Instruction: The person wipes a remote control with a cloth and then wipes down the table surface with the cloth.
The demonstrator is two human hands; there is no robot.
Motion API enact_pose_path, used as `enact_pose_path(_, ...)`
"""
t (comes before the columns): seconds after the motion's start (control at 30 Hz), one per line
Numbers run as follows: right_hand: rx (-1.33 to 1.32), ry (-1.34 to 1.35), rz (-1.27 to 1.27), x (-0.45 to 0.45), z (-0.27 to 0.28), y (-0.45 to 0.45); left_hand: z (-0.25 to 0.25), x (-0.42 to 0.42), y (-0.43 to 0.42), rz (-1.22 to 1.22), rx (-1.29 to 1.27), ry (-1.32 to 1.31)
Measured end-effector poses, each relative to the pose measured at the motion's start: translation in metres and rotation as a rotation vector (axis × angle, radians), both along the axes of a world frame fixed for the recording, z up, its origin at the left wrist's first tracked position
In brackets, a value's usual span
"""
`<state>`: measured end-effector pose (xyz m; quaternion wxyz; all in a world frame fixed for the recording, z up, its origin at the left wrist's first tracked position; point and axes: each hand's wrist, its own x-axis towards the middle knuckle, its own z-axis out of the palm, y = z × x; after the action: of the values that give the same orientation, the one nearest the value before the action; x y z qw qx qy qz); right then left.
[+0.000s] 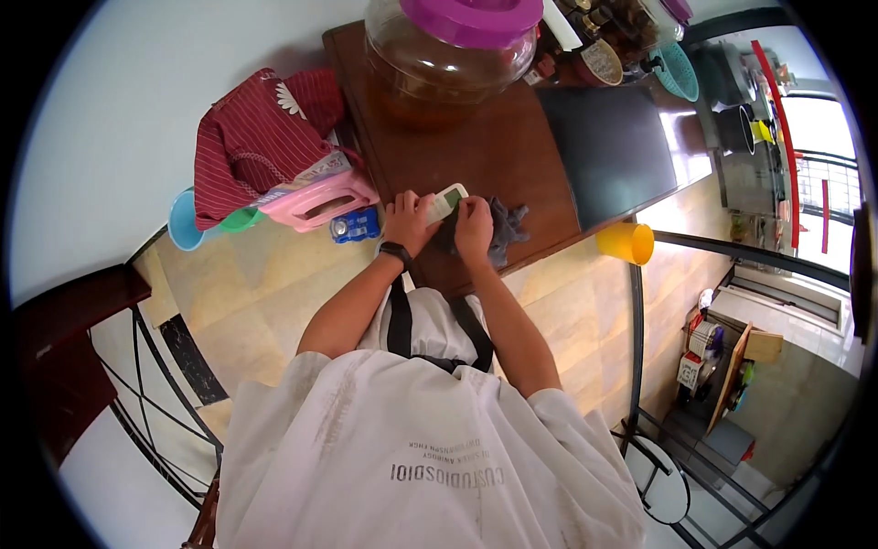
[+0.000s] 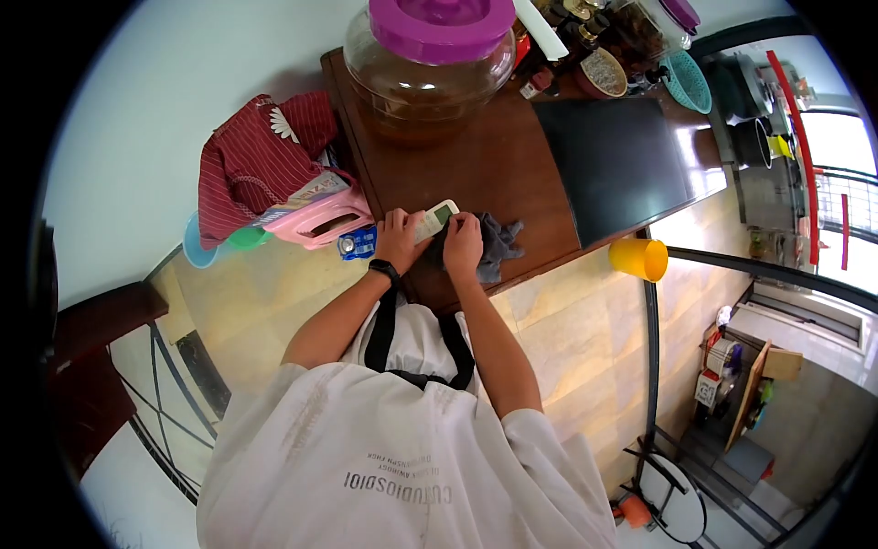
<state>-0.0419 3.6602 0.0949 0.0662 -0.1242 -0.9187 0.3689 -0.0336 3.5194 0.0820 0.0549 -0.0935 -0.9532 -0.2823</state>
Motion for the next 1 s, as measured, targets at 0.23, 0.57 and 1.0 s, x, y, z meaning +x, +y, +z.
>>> enact_pose_path(0.23,0.074,-0.053,0.058,-0.013,0.010,0.011,0.001,0.001,-0.003,-0.026,-0.001,0.022)
enact_pose_path(0.57,-0.005,-0.028,0.289,0.001,0.001,0.010,0.000,0.002,-0.006,-0.052,0.010,-0.002)
enact_pose_path(1.0,0.029,-0.061,0.067,-0.058,-0.027,0.008,0.005,-0.006,-0.011,-0.078,0.093,-0.083)
